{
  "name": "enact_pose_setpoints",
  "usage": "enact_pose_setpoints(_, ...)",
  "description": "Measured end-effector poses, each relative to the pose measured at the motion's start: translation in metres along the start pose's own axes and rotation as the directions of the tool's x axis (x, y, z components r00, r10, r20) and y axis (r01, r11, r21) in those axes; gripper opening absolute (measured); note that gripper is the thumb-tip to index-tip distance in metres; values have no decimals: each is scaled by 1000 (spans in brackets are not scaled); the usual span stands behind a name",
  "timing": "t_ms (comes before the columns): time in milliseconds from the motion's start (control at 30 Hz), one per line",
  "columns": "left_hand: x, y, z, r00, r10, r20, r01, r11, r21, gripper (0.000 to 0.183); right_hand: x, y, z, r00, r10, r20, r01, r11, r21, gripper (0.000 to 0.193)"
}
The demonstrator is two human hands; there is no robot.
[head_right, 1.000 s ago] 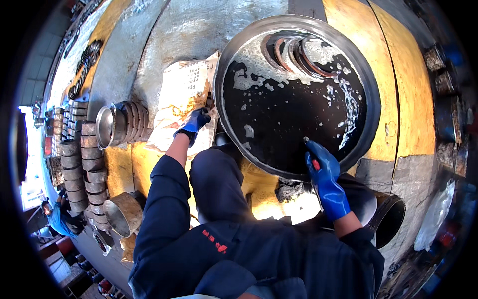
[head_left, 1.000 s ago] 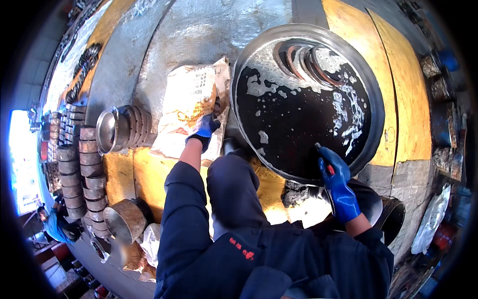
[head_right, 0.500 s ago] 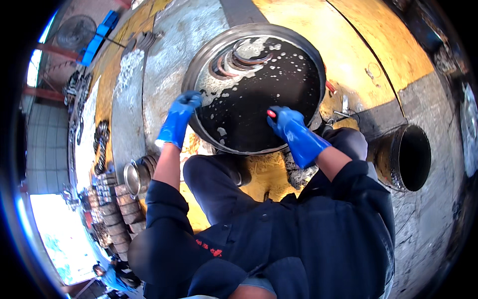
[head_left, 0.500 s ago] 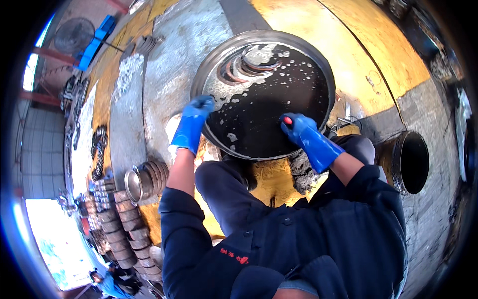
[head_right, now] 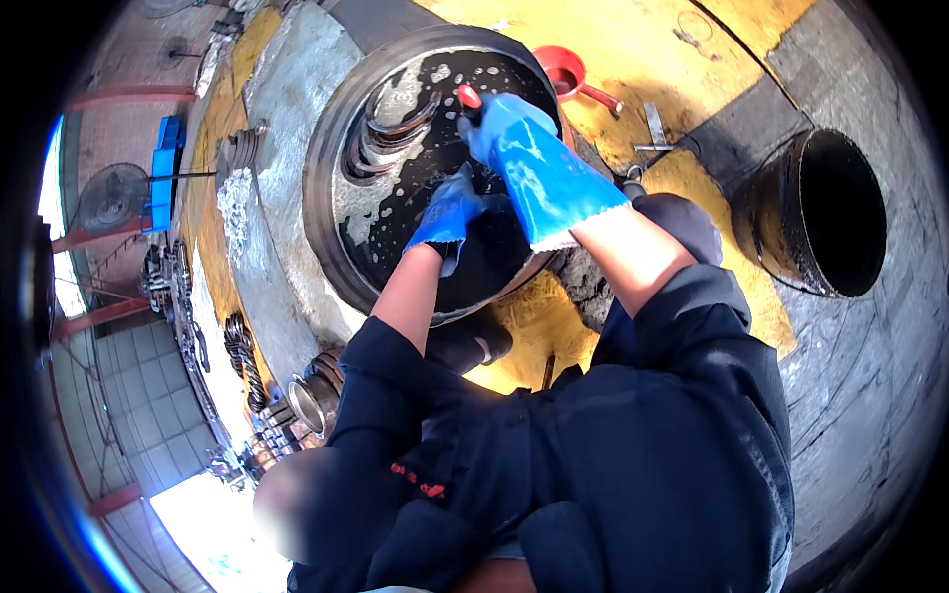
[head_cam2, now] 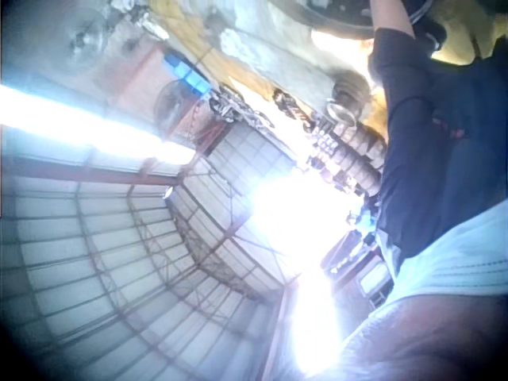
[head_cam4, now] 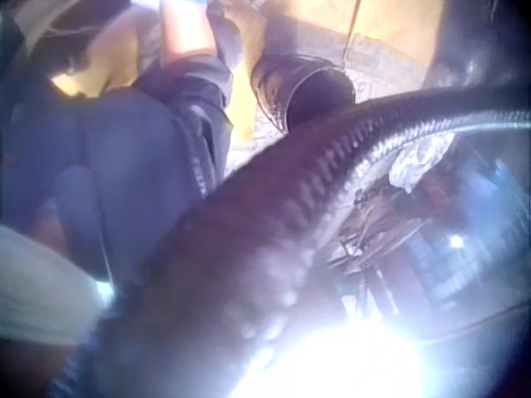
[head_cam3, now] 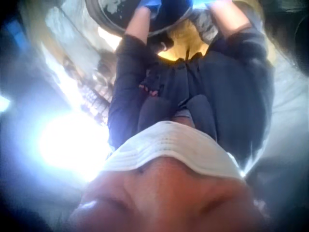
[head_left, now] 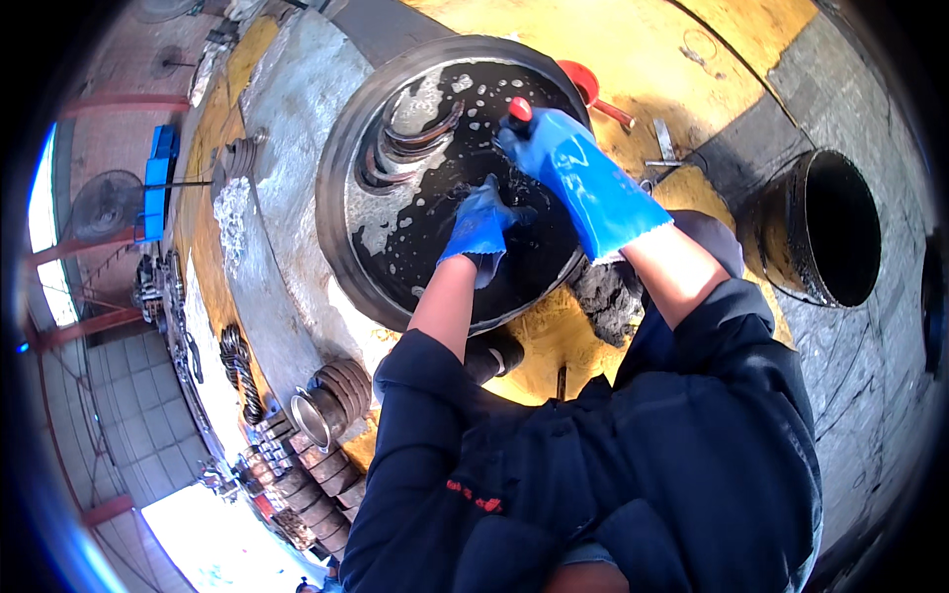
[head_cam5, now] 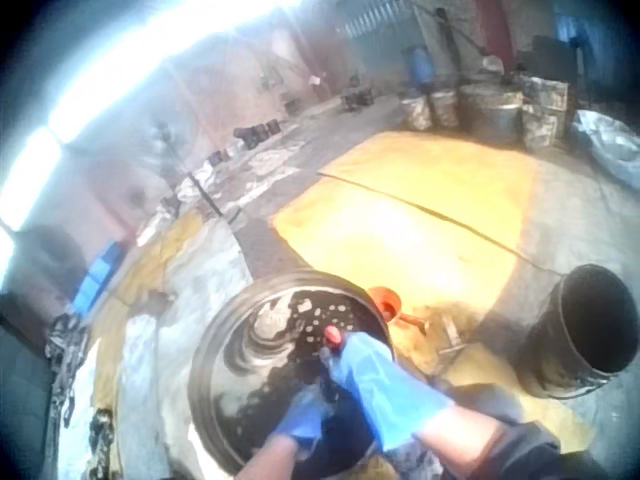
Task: The person uses a brush and their hands to scrub metal rings and industrial parts inside a bucket of dark liquid, then places the parts onto a cloth on the floor.
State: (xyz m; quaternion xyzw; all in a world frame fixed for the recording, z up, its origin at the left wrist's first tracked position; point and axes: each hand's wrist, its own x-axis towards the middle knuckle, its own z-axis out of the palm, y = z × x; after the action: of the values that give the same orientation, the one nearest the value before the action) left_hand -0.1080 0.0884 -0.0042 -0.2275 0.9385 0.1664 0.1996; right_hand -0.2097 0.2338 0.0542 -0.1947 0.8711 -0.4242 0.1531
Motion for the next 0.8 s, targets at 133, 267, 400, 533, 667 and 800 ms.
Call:
enact_pose_setpoints(133,8,-15,6,996,62,66,-65,997,52,87,-2,-18,-2,993,66,100,-61,997,-48,38)
enact_pose_setpoints(267,8,-31,20,967,252,32,-251,968,-27,39,-2,-16,-13,984,136,111,-120,983,-138,41)
enact_pose_setpoints(400,-19,-53,25,966,244,-82,-252,833,-493,31,0,-17,-8,972,164,168,-141,980,-138,43)
enact_pose_setpoints(533,-34,-63,16,991,134,-9,-120,860,-497,29,0,-13,-5,960,152,235,-119,982,-149,45)
enact_pose_setpoints(667,-61,-84,-4,990,-100,95,138,674,-725,28,-3,-9,17,932,198,303,-138,968,-208,45)
enact_pose_setpoints(800,-73,-106,-21,971,-181,158,222,419,-880,27,-2,3,43,930,140,341,-72,977,-202,47)
